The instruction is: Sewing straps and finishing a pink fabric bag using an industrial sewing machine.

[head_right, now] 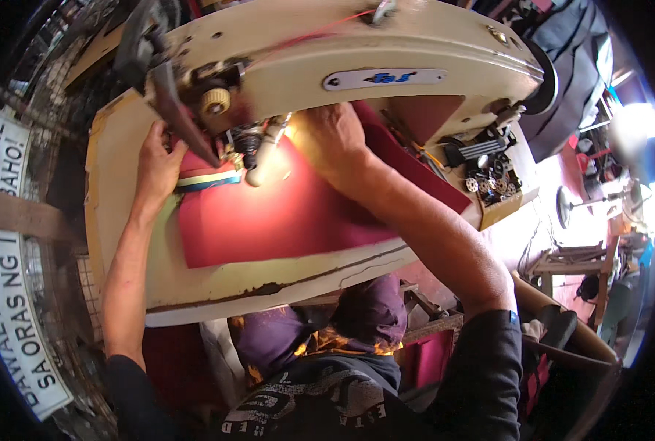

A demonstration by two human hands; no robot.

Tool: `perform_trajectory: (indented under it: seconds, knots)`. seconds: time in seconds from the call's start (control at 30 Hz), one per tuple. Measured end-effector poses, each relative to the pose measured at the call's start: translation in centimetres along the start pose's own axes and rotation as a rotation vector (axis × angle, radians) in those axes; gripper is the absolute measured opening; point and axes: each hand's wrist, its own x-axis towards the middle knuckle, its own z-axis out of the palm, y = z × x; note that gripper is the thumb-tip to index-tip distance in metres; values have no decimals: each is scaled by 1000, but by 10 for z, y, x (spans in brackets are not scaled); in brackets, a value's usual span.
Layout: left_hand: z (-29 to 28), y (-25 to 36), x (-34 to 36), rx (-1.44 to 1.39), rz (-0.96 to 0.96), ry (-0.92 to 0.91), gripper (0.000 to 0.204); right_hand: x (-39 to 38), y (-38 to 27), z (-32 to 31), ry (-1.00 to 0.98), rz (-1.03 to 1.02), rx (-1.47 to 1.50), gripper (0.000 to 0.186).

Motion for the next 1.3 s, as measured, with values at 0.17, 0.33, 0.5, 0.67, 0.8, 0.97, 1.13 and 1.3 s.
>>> perform_trajectory:
  seconds: [0.17, 0.33, 0.5, 0.67, 0.8, 0.97, 1.13, 1.3]
  knots:
    - [-13, 12, -12, 129, -72, -35, 38, -15, -8, -12, 108, -121, -257, 32]
    - [-20, 12, -25, 331, -15, 33, 47, -73, -63, -37, 37, -267, -73, 41]
    - [-32, 57, -42, 340, 505, 92, 26, -77, -63, -15, -53, -371, 249, 37]
    - [-11, 52, -93, 324, 588, -209, 31, -66, -60, 2, -180, -238, 428, 37]
    - [-15, 44, -95, 323, 596, -233, 38, -70, -55, -1, -117, -235, 424, 38]
    - [-9, 56, -96, 337, 528, -262, 48, -69, -49, -1, -170, -205, 472, 40]
    - [-8, 57, -97, 314, 508, -232, 55, -59, -57, -9, -273, -134, 459, 44]
    - [-11, 45, -92, 431, 516, -214, 56, -56, -62, 6, -176, -212, 324, 48]
